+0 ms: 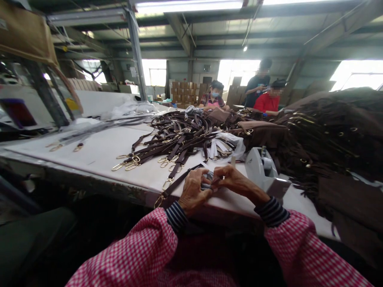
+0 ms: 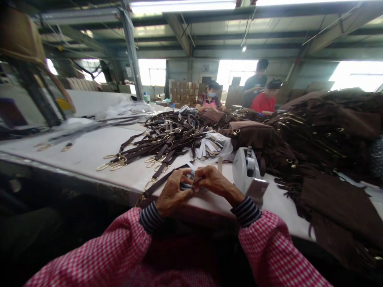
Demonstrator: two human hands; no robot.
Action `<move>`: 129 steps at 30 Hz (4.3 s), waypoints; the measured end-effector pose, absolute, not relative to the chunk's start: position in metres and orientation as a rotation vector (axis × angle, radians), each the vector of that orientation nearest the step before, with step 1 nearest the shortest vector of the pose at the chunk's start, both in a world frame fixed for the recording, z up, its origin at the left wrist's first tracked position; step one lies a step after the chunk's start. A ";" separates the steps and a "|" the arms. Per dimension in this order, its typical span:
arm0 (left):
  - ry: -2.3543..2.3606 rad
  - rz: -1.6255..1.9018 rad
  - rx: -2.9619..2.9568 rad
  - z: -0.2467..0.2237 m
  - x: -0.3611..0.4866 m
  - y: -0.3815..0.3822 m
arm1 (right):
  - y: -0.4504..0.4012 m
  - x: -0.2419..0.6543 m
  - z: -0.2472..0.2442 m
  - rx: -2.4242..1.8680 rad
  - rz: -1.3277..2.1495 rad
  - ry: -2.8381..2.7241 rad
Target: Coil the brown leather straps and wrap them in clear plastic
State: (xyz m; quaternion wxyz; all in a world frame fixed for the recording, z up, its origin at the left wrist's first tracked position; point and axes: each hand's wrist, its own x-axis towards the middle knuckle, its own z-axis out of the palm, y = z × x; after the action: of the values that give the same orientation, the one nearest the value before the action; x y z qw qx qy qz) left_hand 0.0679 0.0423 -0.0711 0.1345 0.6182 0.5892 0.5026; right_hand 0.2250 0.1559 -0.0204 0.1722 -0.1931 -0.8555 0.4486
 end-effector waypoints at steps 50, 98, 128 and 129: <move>1.719 1.142 2.091 -0.067 0.047 0.036 | 0.092 0.231 -0.045 -0.404 -0.439 -2.732; 1.417 1.676 0.822 -0.046 0.048 -0.114 | 0.109 0.250 -0.068 -0.937 1.006 -1.985; 1.176 1.761 0.569 -0.056 0.028 -0.111 | 0.164 0.205 -0.053 -0.968 0.482 -2.221; 1.144 1.774 0.547 -0.055 0.029 -0.111 | 0.157 0.205 -0.050 -0.955 0.524 -2.206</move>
State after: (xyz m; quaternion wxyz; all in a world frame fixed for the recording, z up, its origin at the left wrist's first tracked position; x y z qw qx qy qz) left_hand 0.0286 -0.1114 -0.0549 0.4622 0.2226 0.4652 0.7214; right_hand 0.2052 0.1572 -0.0496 0.3341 -0.3659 -0.8451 0.2007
